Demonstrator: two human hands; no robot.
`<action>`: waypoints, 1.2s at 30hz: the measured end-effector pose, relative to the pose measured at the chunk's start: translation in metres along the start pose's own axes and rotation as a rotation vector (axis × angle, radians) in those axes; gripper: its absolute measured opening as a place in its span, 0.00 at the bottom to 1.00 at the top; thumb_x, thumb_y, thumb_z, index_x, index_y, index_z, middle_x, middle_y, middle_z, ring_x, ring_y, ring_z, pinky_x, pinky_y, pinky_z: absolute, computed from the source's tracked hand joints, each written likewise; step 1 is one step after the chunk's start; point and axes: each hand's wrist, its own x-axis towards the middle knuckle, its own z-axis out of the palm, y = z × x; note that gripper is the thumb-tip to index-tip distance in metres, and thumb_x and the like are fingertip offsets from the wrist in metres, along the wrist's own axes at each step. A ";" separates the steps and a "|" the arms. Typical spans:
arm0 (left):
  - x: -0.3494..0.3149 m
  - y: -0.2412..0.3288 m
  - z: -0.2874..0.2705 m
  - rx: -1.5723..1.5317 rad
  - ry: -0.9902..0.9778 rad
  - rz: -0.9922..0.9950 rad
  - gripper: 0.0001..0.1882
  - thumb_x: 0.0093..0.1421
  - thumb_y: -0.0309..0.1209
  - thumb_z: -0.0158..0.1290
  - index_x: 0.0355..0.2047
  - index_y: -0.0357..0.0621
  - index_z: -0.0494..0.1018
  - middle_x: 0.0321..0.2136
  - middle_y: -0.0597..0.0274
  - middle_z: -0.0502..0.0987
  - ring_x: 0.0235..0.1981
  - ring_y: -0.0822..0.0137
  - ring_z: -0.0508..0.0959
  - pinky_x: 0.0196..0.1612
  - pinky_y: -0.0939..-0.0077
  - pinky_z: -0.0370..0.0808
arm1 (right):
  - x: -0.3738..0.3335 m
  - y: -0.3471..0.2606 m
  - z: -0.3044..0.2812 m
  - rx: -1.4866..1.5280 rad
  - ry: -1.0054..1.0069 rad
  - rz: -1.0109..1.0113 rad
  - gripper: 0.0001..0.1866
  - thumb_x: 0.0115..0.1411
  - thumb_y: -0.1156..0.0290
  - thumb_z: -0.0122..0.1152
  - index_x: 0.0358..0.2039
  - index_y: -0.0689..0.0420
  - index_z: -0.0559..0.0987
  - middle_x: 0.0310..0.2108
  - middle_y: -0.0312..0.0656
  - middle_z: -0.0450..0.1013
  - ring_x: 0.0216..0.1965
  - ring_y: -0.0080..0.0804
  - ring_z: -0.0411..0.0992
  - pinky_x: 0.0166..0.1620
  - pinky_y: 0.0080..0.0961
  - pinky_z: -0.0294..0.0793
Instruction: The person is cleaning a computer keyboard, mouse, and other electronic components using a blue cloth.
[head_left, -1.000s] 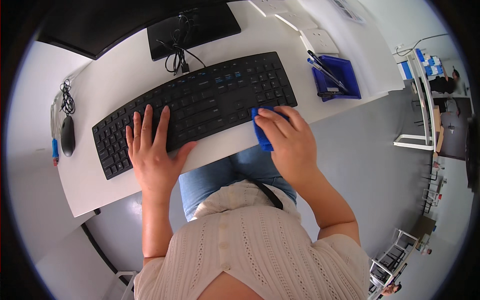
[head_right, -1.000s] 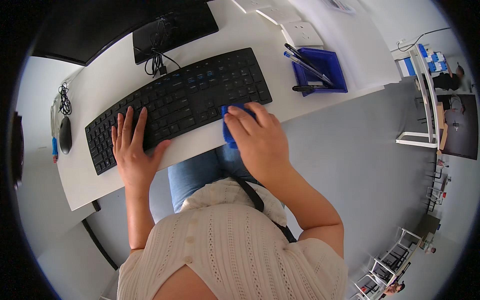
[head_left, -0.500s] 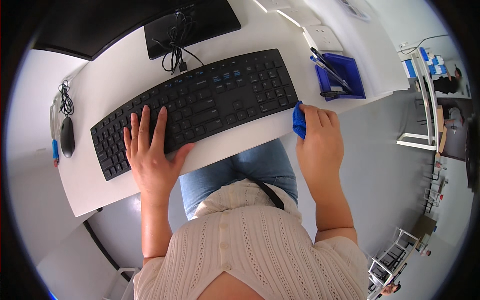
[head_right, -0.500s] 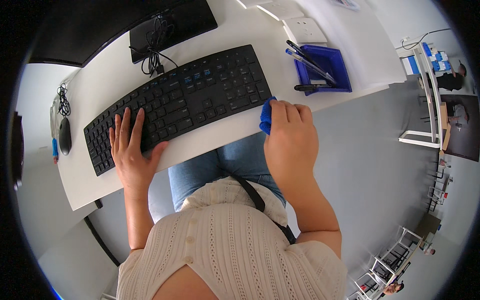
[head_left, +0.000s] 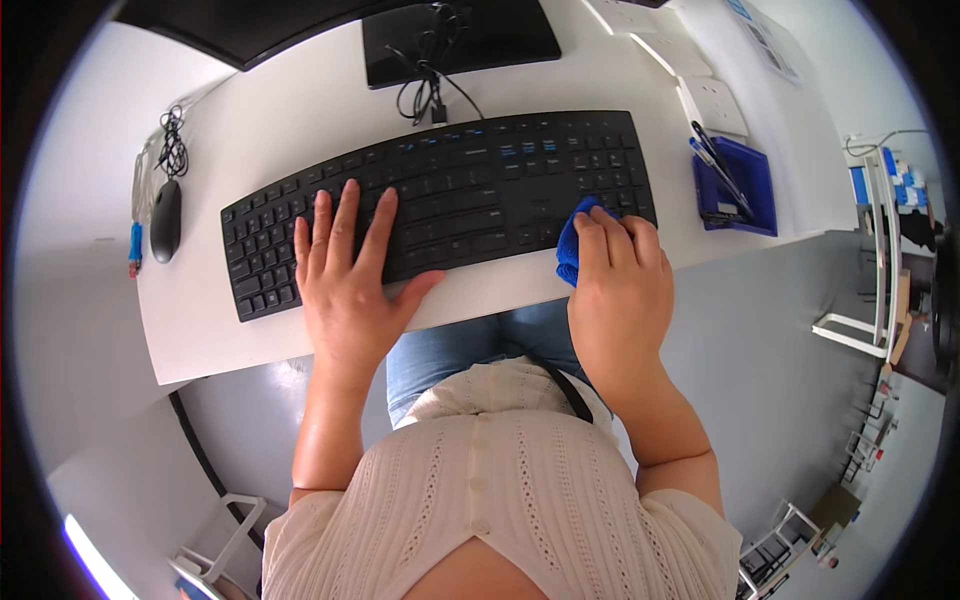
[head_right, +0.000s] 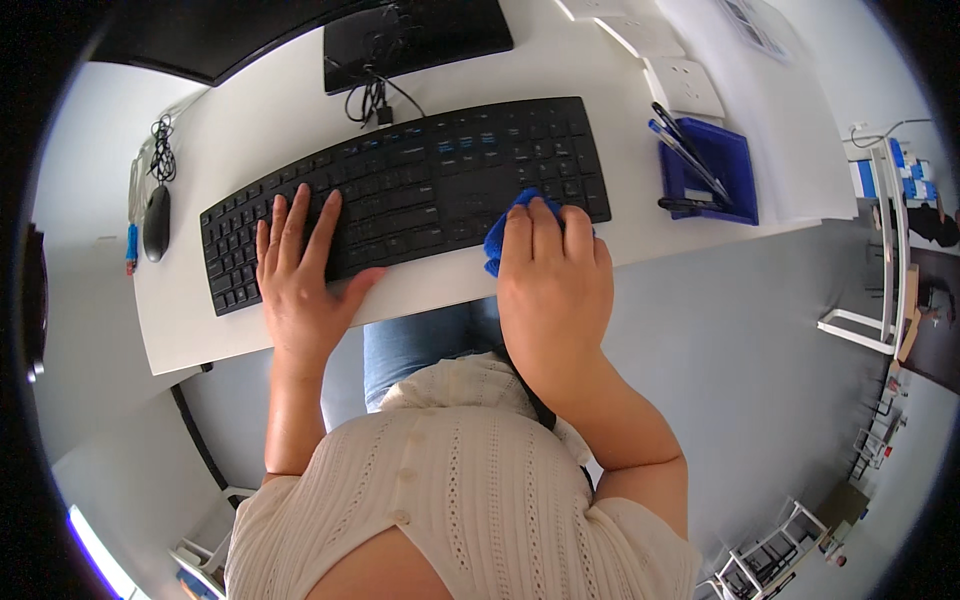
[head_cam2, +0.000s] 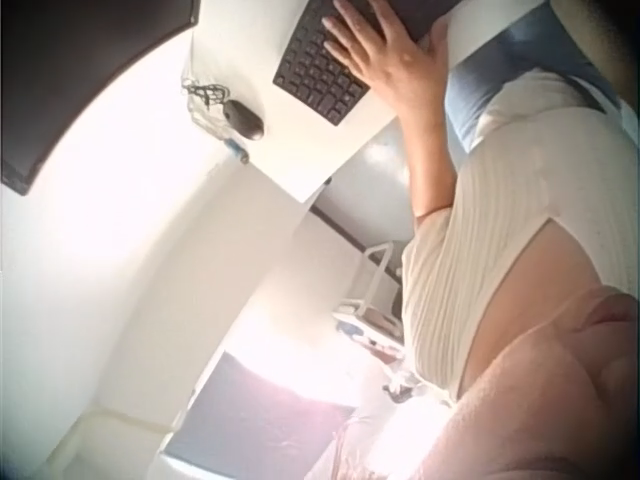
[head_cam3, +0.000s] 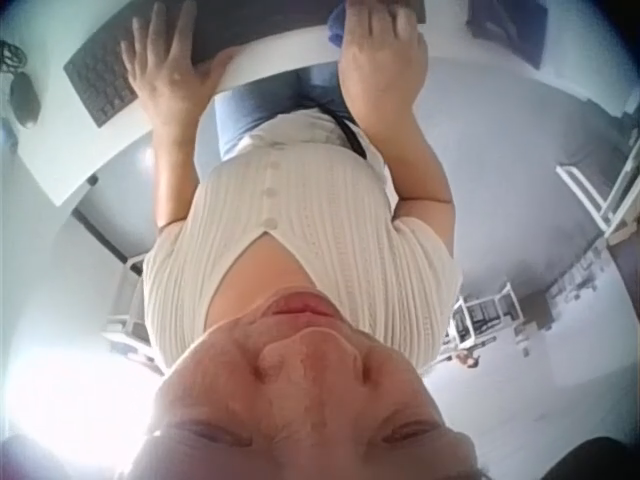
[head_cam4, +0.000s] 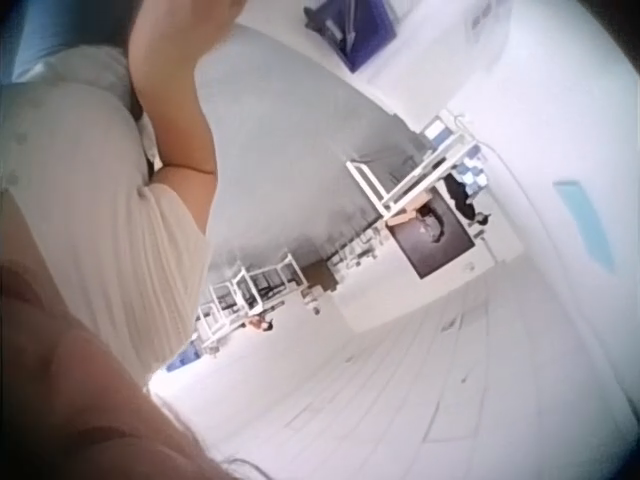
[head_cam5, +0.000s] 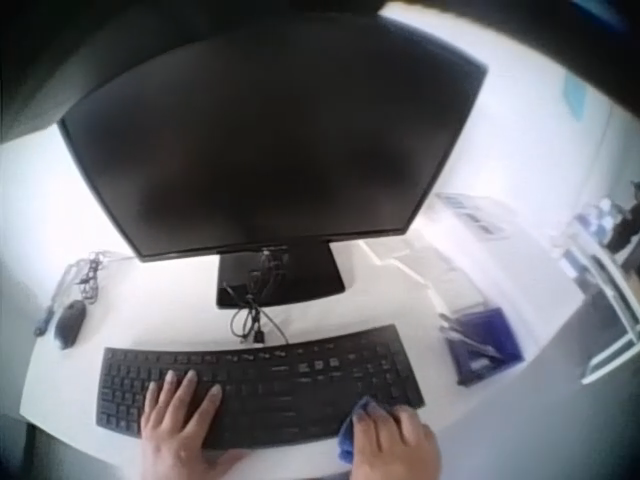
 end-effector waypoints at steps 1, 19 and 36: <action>0.000 0.000 0.000 0.008 0.001 -0.007 0.44 0.46 0.57 0.67 0.62 0.53 0.73 0.63 0.50 0.69 0.67 0.44 0.65 0.69 0.44 0.57 | 0.001 -0.002 -0.001 0.009 0.002 -0.007 0.23 0.42 0.85 0.67 0.43 0.61 0.80 0.45 0.39 0.80 0.45 0.40 0.73 0.45 0.34 0.77; 0.000 -0.003 -0.001 -0.080 0.007 -0.017 0.44 0.44 0.56 0.68 0.61 0.54 0.73 0.63 0.49 0.69 0.66 0.42 0.65 0.69 0.43 0.57 | 0.048 -0.022 0.016 0.170 -0.034 -0.310 0.15 0.51 0.73 0.63 0.41 0.60 0.79 0.45 0.39 0.77 0.52 0.40 0.71 0.48 0.34 0.75; 0.054 -0.042 -0.041 0.114 -0.466 0.388 0.59 0.46 0.60 0.66 0.72 0.47 0.53 0.69 0.37 0.56 0.71 0.42 0.57 0.73 0.51 0.54 | -0.057 0.028 -0.053 0.569 -0.048 0.064 0.26 0.40 0.83 0.65 0.45 0.54 0.80 0.44 0.40 0.79 0.46 0.46 0.74 0.49 0.37 0.76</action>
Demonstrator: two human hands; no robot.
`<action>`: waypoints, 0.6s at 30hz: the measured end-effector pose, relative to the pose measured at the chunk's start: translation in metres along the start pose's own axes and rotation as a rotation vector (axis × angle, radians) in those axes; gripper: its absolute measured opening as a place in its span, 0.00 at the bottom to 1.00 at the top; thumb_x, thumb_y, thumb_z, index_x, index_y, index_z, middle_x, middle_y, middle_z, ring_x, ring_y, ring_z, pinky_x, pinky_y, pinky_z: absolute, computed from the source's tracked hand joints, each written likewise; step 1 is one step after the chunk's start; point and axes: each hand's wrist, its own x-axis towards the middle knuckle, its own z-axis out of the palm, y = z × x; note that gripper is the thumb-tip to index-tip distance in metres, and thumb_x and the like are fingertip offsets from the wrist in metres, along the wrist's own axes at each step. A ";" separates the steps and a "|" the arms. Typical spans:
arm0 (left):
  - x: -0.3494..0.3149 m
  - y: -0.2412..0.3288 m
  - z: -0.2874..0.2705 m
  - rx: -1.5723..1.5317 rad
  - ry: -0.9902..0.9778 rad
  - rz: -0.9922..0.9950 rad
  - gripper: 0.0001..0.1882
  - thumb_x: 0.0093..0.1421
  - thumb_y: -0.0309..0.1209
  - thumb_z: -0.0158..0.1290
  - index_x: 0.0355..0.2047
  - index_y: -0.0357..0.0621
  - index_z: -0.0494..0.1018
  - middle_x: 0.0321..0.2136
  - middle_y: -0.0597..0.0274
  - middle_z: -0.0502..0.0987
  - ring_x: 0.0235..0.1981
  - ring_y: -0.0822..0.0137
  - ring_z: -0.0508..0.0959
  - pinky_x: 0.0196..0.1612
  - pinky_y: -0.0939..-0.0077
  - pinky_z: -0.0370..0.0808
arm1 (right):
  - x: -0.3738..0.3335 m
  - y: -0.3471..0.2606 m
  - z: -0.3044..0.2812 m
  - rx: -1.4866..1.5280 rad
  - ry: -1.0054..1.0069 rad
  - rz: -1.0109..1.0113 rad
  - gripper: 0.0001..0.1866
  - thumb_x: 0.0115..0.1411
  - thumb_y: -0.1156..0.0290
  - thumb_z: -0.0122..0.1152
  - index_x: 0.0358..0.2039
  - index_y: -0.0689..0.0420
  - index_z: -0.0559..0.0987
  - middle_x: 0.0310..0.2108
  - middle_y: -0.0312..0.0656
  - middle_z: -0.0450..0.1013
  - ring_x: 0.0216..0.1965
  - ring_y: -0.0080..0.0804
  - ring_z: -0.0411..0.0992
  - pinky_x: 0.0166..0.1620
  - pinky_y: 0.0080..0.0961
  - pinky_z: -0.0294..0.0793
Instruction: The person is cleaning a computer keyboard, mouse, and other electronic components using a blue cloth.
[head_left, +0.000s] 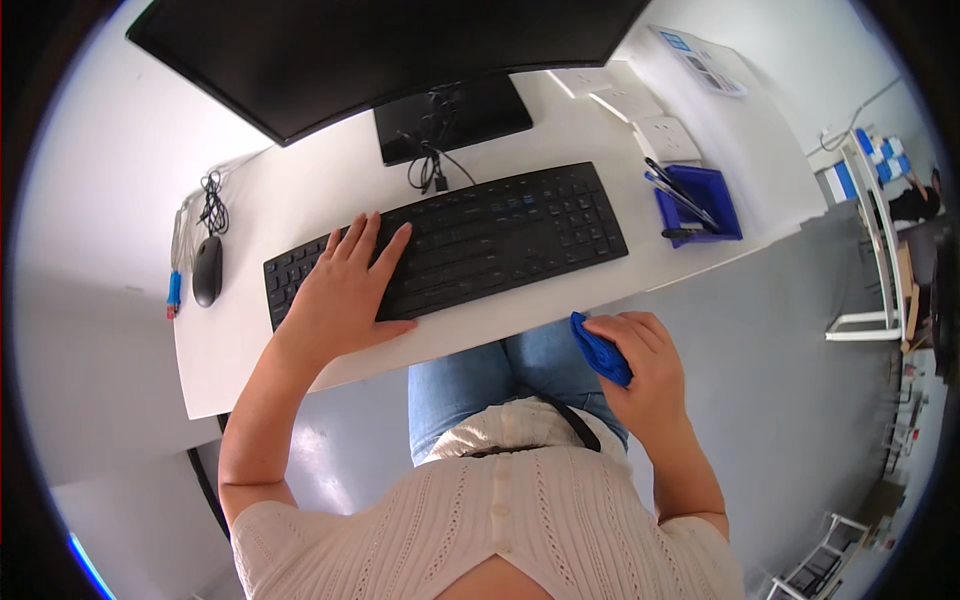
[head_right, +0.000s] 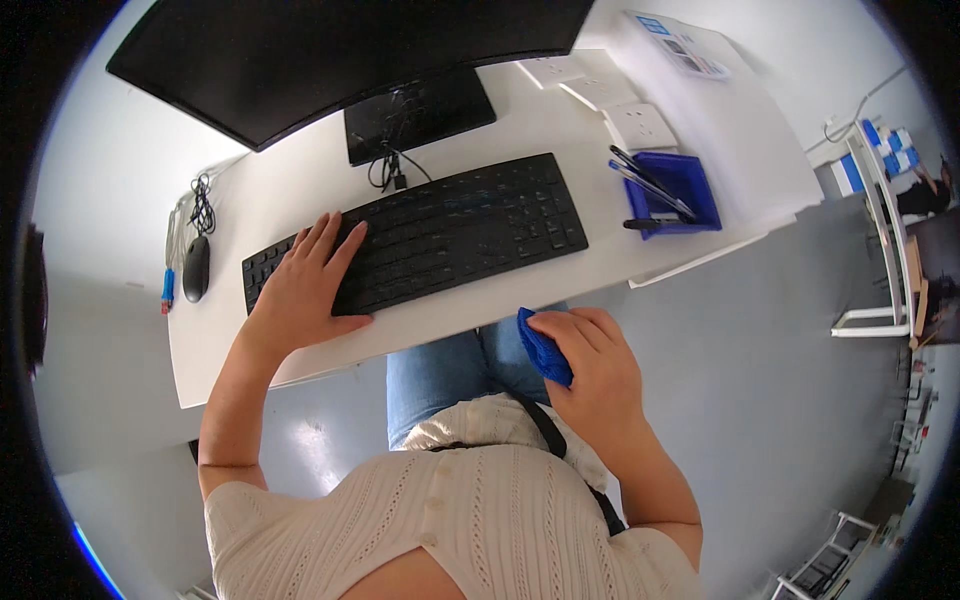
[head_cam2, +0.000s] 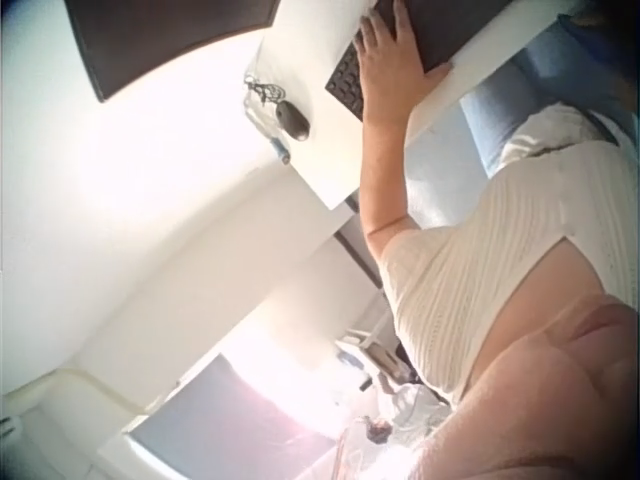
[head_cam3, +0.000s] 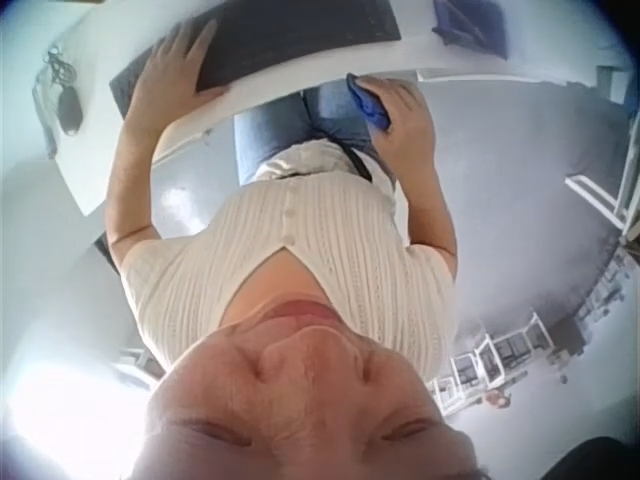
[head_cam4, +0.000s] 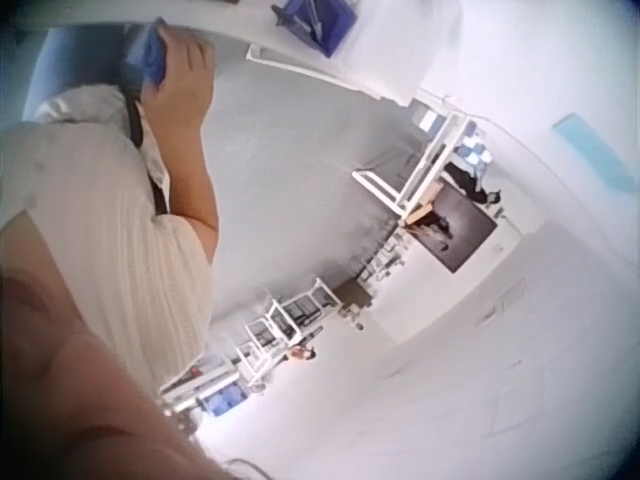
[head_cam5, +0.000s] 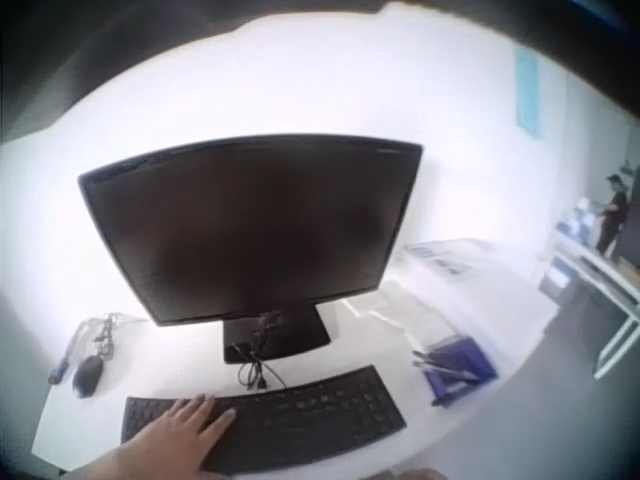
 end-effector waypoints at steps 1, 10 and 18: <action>0.000 0.002 -0.001 0.081 -0.049 0.006 0.57 0.49 0.58 0.65 0.72 0.45 0.52 0.69 0.35 0.55 0.71 0.42 0.57 0.72 0.53 0.56 | -0.002 0.000 0.000 -0.006 0.014 0.006 0.26 0.40 0.83 0.65 0.45 0.54 0.80 0.44 0.40 0.79 0.46 0.46 0.74 0.49 0.37 0.76; -0.015 0.008 -0.014 0.325 0.065 0.256 0.30 0.64 0.36 0.54 0.61 0.30 0.65 0.60 0.39 0.70 0.63 0.50 0.71 0.61 0.63 0.73 | -0.015 0.003 -0.007 0.057 0.045 0.043 0.27 0.39 0.84 0.64 0.45 0.54 0.80 0.44 0.41 0.79 0.46 0.46 0.74 0.49 0.37 0.76; -0.028 0.016 -0.070 -0.424 0.280 -0.101 0.09 0.65 0.26 0.53 0.42 0.36 0.78 0.33 0.46 0.81 0.35 0.47 0.79 0.40 0.65 0.76 | -0.012 0.005 -0.002 0.050 0.083 -0.003 0.27 0.41 0.85 0.64 0.45 0.54 0.80 0.43 0.41 0.79 0.44 0.47 0.74 0.48 0.37 0.76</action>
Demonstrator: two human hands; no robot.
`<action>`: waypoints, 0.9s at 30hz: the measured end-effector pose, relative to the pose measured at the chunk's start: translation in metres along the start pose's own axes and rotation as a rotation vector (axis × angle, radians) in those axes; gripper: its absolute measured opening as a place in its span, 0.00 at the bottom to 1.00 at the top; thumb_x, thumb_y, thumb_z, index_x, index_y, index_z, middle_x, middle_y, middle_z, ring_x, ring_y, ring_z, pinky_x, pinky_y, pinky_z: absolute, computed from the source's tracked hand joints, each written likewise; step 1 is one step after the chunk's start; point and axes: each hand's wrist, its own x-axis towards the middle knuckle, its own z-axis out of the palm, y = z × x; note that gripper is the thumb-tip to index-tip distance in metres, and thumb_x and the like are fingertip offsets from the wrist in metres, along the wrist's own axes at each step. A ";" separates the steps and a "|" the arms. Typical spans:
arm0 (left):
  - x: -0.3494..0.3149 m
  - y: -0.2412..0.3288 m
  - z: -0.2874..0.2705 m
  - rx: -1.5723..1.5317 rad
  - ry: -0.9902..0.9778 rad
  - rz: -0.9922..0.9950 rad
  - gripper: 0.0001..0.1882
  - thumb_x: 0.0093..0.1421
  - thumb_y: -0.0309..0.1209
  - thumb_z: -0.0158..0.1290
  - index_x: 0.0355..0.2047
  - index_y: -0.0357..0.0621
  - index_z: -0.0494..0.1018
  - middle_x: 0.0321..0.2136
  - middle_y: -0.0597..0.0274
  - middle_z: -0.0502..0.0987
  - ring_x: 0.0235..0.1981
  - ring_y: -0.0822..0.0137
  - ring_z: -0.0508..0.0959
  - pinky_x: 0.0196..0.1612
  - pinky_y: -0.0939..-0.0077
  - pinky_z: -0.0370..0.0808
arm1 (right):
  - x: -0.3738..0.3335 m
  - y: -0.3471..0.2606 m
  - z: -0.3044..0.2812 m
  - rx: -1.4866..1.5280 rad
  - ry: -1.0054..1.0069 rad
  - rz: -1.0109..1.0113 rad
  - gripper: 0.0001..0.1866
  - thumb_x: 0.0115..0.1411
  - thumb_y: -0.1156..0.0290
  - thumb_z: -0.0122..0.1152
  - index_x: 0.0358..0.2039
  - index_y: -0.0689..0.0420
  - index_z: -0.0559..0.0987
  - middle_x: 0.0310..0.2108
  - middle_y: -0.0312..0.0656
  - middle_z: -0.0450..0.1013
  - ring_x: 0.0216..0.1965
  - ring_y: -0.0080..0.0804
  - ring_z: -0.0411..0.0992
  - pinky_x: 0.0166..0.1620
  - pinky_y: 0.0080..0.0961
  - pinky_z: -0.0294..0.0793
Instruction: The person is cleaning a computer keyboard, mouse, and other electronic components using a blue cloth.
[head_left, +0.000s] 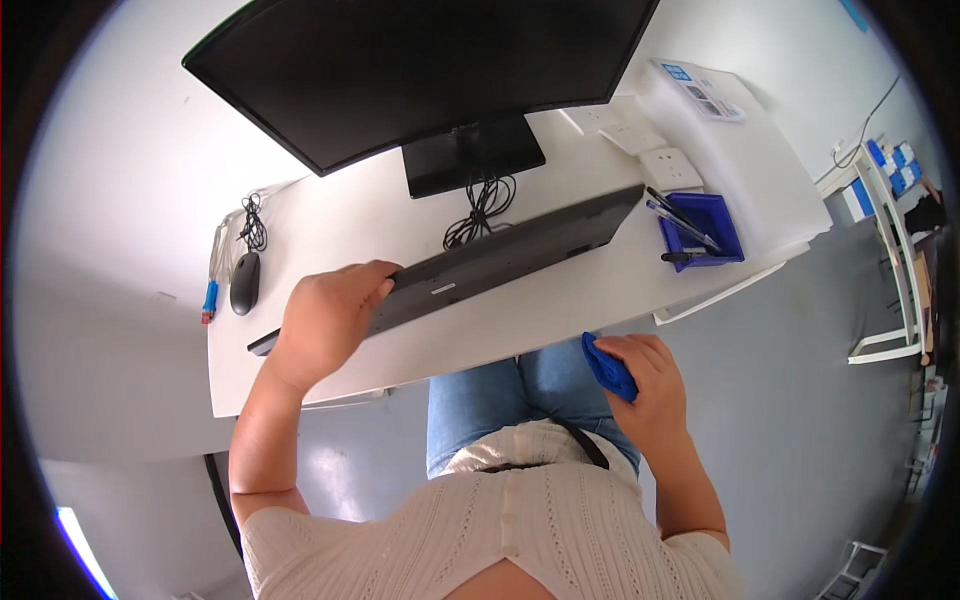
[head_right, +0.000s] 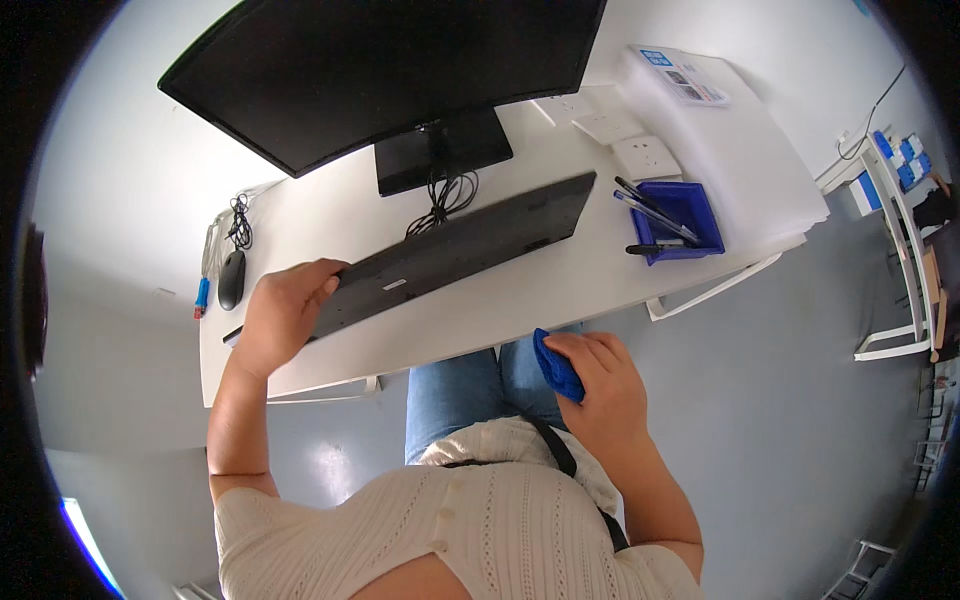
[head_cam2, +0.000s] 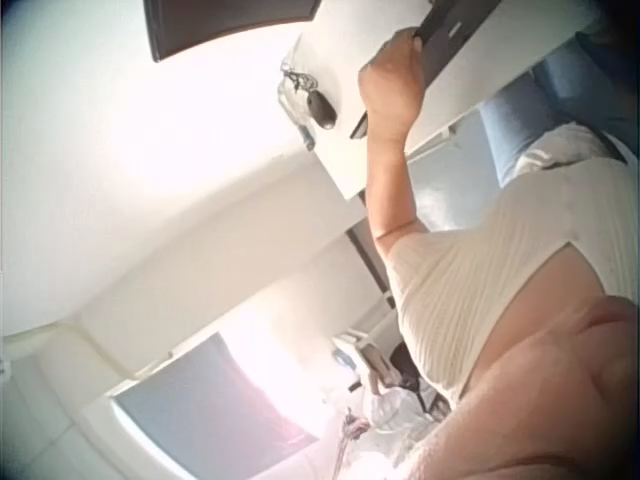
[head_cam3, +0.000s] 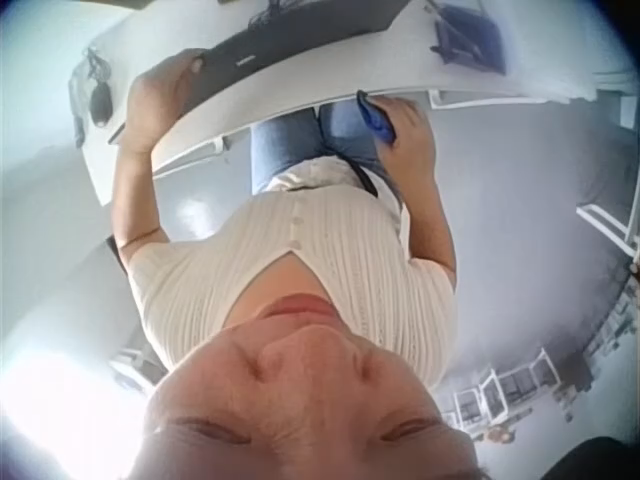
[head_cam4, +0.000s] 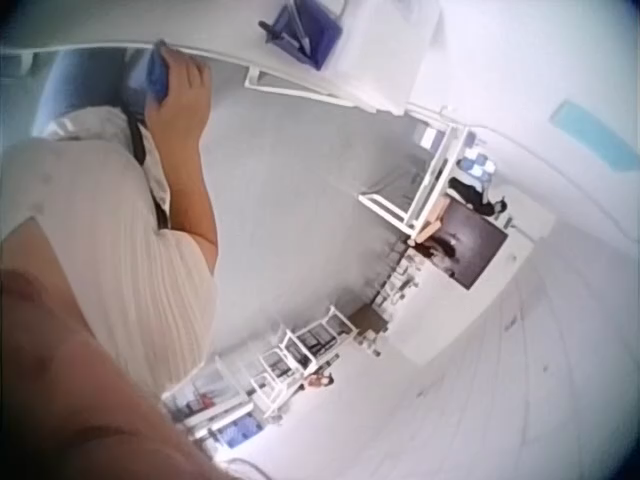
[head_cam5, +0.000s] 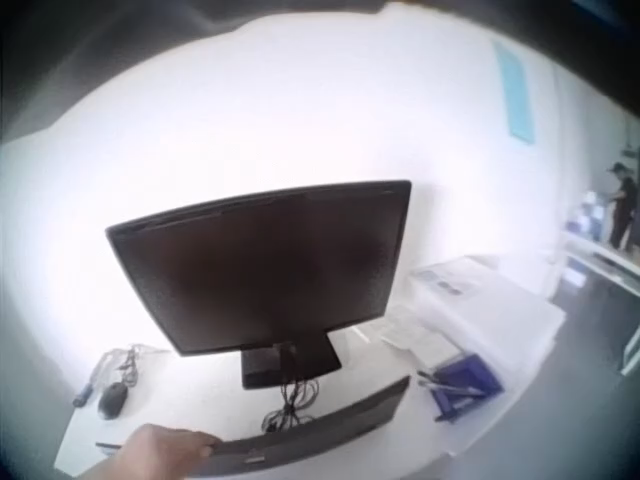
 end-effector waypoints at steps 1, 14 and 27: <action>0.002 0.002 -0.004 -0.043 -0.032 -0.089 0.09 0.67 0.27 0.51 0.41 0.34 0.77 0.32 0.46 0.80 0.33 0.47 0.77 0.40 0.67 0.75 | 0.000 0.000 0.000 0.002 -0.005 -0.005 0.27 0.41 0.85 0.64 0.45 0.54 0.80 0.43 0.41 0.79 0.44 0.47 0.74 0.48 0.37 0.76; 0.009 -0.077 -0.004 -1.110 -0.222 -0.538 0.15 0.67 0.28 0.53 0.46 0.26 0.77 0.38 0.53 0.82 0.38 0.68 0.81 0.47 0.77 0.77 | 0.013 -0.005 0.002 0.164 0.218 -0.180 0.22 0.42 0.85 0.66 0.42 0.59 0.81 0.43 0.45 0.81 0.45 0.45 0.77 0.51 0.36 0.75; 0.064 -0.117 0.045 -1.009 -0.524 -0.472 0.16 0.65 0.30 0.54 0.46 0.29 0.79 0.39 0.53 0.83 0.37 0.68 0.81 0.47 0.77 0.78 | 0.064 0.012 0.023 -0.075 0.123 -0.260 0.26 0.41 0.86 0.65 0.45 0.55 0.83 0.49 0.42 0.79 0.51 0.47 0.74 0.54 0.38 0.73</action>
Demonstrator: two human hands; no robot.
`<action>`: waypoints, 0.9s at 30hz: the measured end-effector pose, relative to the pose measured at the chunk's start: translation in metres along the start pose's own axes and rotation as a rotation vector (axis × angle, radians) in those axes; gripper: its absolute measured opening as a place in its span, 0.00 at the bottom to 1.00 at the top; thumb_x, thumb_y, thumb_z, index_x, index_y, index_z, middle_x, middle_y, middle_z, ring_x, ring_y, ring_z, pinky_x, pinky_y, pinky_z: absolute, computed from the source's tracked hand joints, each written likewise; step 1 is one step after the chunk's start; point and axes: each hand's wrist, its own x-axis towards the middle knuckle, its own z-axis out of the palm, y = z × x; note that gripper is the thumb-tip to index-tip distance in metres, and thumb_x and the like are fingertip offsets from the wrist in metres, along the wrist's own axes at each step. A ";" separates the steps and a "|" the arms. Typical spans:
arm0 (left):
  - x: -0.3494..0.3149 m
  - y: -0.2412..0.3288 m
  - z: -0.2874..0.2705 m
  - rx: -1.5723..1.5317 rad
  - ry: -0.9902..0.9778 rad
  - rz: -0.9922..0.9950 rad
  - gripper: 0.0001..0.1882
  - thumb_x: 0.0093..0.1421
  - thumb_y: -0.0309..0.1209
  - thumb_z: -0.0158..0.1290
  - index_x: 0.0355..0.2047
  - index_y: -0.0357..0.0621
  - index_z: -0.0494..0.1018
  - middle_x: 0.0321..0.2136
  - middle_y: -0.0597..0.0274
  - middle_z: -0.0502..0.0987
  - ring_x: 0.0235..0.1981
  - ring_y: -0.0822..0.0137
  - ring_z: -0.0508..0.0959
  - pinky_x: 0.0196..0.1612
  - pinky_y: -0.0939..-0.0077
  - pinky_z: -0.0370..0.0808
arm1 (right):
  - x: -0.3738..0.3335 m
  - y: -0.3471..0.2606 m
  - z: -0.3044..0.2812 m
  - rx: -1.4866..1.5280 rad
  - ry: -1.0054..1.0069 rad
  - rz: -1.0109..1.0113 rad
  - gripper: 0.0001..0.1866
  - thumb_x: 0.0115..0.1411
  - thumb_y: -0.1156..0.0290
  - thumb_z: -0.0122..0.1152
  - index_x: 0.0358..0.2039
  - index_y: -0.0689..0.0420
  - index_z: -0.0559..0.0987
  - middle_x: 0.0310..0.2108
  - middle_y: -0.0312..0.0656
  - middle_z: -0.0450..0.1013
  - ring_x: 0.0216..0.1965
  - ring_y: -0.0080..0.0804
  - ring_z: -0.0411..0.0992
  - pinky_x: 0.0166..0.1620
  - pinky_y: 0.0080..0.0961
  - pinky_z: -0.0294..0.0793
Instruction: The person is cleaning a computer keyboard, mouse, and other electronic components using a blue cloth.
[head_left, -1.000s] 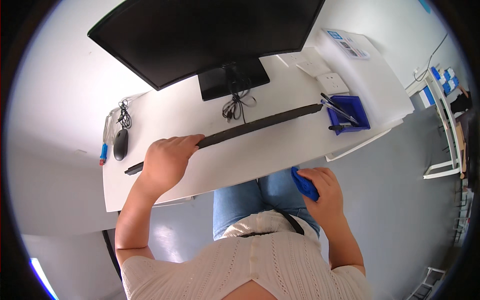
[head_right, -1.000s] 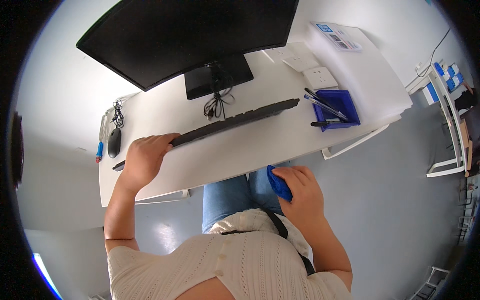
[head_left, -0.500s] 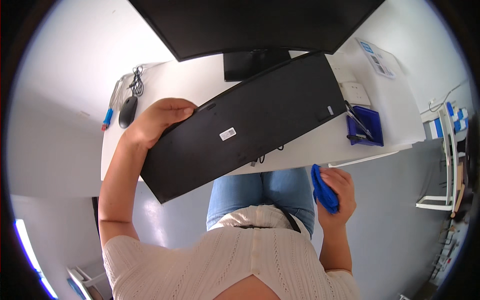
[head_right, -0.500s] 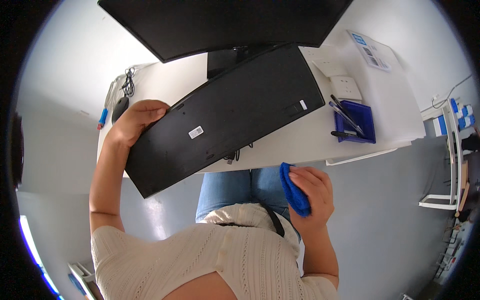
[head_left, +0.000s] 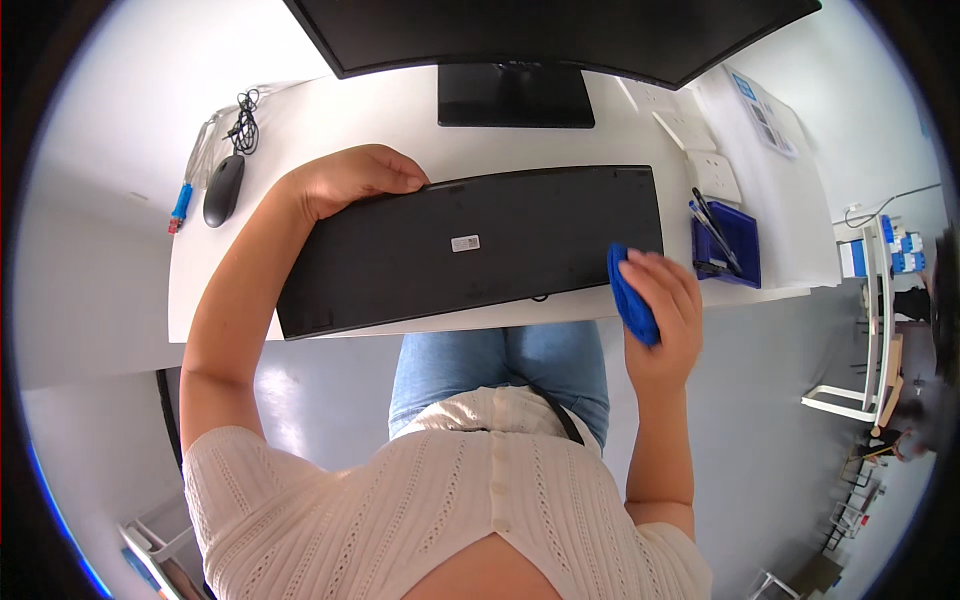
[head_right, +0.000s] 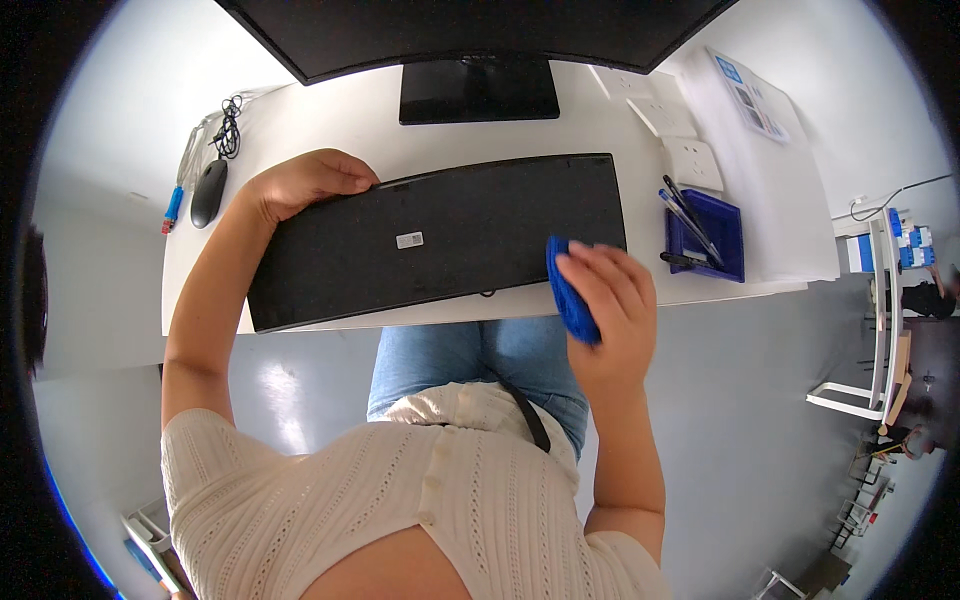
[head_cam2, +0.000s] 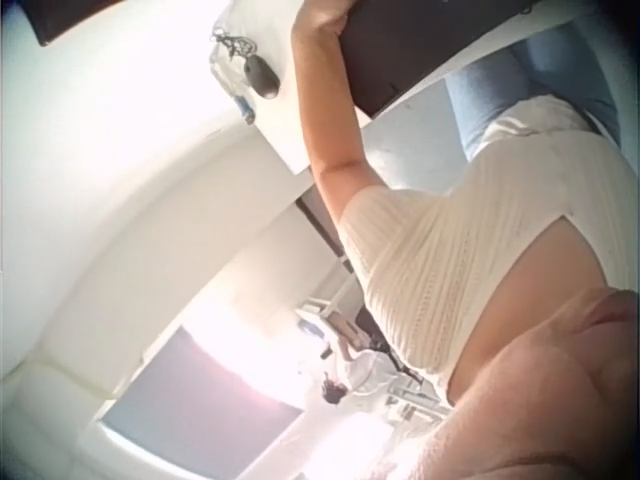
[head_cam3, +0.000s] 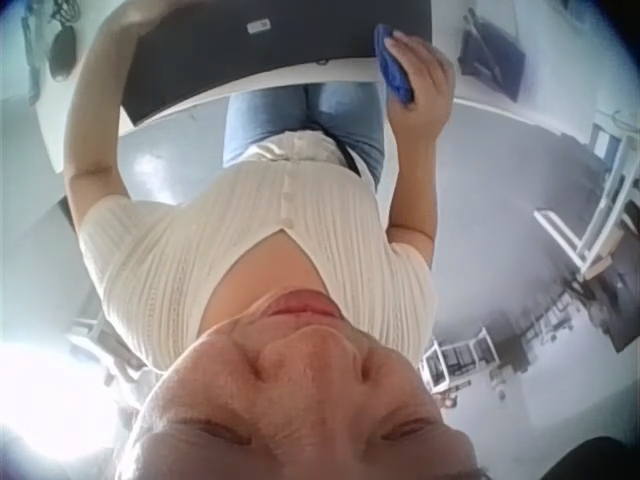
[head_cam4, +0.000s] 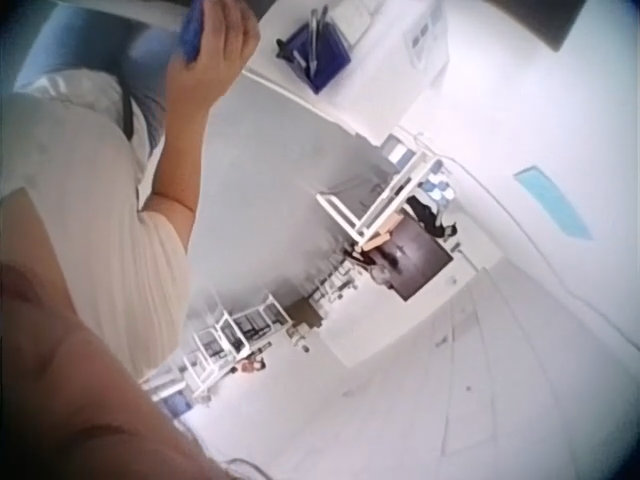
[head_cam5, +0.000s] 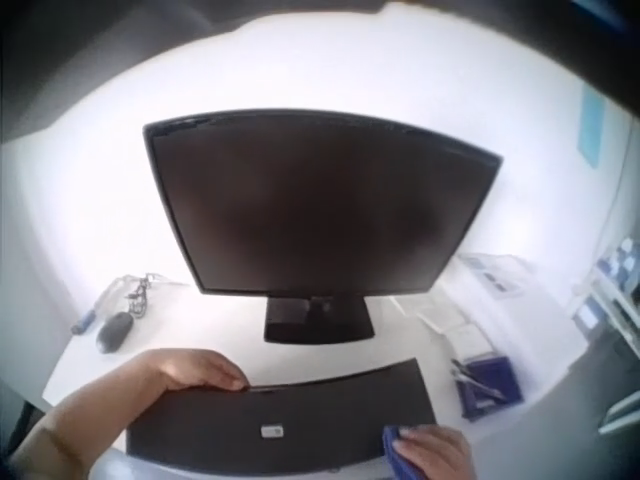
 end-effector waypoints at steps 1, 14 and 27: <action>0.002 0.000 0.000 -0.009 -0.004 -0.019 0.17 0.64 0.31 0.57 0.47 0.28 0.79 0.39 0.53 0.83 0.37 0.68 0.81 0.47 0.77 0.78 | 0.005 0.006 0.007 -0.033 -0.038 0.034 0.26 0.42 0.85 0.63 0.45 0.54 0.82 0.51 0.41 0.78 0.53 0.47 0.72 0.56 0.40 0.71; 0.020 -0.016 -0.001 0.226 -0.063 0.055 0.25 0.53 0.32 0.68 0.47 0.28 0.77 0.39 0.53 0.83 0.40 0.66 0.80 0.48 0.74 0.75 | 0.034 -0.102 0.134 0.050 -0.195 -0.422 0.12 0.55 0.66 0.61 0.34 0.62 0.82 0.40 0.45 0.73 0.48 0.44 0.68 0.49 0.39 0.74; 0.021 -0.014 0.004 0.087 -0.090 0.047 0.30 0.49 0.33 0.73 0.48 0.26 0.77 0.39 0.51 0.83 0.38 0.65 0.82 0.48 0.76 0.78 | 0.027 0.006 0.040 -0.474 -0.192 0.177 0.23 0.58 0.74 0.62 0.55 0.60 0.76 0.56 0.44 0.70 0.58 0.53 0.65 0.59 0.44 0.68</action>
